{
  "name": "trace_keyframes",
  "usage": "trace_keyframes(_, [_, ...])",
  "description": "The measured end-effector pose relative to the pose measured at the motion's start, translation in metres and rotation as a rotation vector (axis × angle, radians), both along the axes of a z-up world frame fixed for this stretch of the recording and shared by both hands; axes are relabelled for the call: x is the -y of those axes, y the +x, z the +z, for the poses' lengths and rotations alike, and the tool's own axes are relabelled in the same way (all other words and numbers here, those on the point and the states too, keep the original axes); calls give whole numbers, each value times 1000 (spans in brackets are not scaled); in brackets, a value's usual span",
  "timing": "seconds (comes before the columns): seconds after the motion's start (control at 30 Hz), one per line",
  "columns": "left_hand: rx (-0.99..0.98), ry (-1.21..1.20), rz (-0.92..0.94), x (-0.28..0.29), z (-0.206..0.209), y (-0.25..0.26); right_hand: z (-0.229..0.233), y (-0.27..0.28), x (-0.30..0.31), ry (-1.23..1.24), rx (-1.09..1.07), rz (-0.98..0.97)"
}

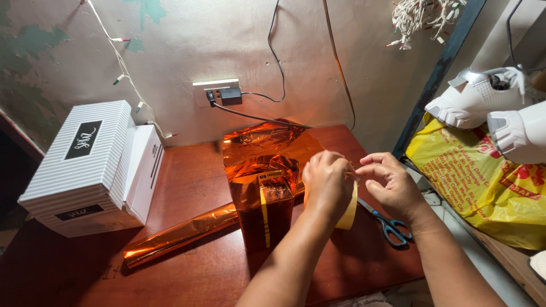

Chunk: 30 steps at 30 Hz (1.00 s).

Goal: The person wraps a rectangular box with orange metallic wrapping paper on a wooden table. They fold the paper edges, secure them with clear adhesive tape, and use scissors to cut tape as needed. The process continues until the box is fully wrapped.

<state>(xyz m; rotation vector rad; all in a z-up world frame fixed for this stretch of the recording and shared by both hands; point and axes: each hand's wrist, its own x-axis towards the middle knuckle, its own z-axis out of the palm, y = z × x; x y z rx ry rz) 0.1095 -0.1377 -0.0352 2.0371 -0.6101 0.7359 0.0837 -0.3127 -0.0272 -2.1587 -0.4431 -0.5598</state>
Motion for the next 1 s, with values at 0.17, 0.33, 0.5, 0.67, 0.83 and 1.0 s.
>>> trace_keyframes(0.17, [106,206,72,2,11,5,6,-10,-7,-173,72,-183])
trace_keyframes(0.33, [-24,219,23,1,19,4,-11,-14,13,-114,20,-362])
trace_keyframes(0.5, [-110,249,-18,1,30,11,-59,-26,50,-541,-636,-604])
trace_keyframes(0.67, [-203,312,-26,0,39,17,-96,-26,61,-616,-754,-613])
trace_keyframes(0.83, [-306,334,-37,-1,39,29,-104,-26,71,-696,-699,-622])
trace_keyframes(1.0, [-288,331,-21,5,35,35,-116,-21,92,-748,-848,-550])
